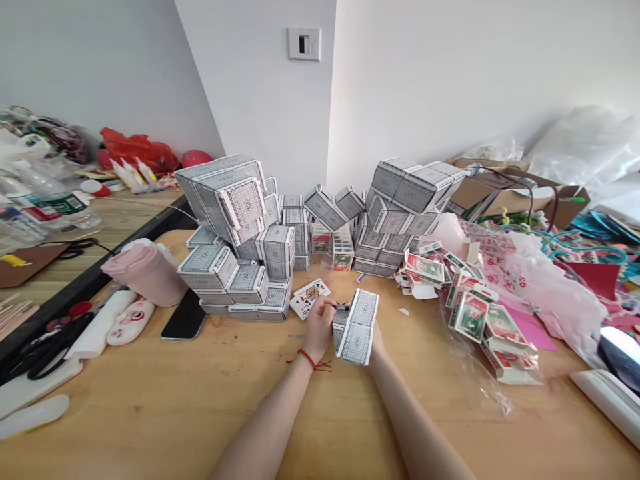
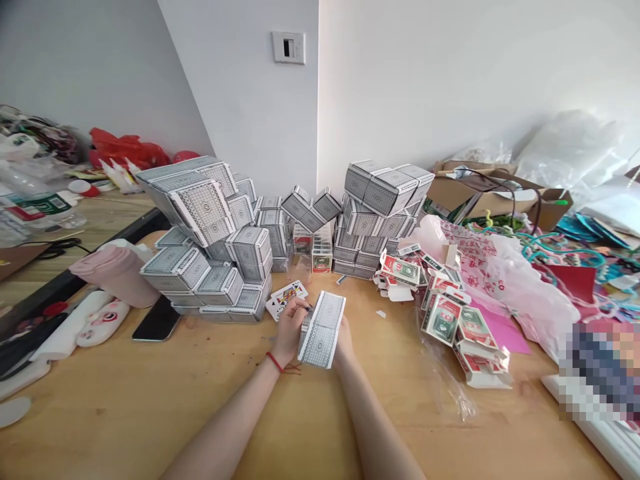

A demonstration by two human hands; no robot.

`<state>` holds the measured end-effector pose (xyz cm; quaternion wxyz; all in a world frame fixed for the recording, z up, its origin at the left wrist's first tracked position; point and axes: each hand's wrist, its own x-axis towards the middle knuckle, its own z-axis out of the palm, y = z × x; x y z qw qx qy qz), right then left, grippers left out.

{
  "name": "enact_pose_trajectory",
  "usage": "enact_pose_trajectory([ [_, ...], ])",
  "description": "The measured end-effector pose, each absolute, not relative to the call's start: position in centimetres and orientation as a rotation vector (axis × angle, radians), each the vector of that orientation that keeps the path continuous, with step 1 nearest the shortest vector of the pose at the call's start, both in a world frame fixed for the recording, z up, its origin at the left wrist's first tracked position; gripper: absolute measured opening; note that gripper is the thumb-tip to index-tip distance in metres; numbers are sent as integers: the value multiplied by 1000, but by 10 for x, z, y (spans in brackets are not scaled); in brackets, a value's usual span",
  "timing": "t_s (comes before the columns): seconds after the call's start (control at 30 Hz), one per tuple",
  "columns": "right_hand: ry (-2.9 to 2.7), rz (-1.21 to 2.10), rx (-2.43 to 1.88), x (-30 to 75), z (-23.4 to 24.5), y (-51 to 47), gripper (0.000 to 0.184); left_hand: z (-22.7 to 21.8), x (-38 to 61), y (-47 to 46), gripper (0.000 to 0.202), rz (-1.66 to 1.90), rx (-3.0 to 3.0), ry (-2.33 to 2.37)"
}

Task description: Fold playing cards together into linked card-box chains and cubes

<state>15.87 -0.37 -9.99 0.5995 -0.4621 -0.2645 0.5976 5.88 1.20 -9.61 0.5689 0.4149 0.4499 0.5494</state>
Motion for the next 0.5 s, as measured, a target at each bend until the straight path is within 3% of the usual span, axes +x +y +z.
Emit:
enact_pose_trajectory([
  [0.37, -648, 1537, -924, 162, -92, 0, 35, -85, 47, 9, 13, 1277, 1409, 1094],
  [0.5, -831, 1385, -1062, 159, -94, 4, 43, -81, 45, 8, 17, 1273, 1578, 1118],
])
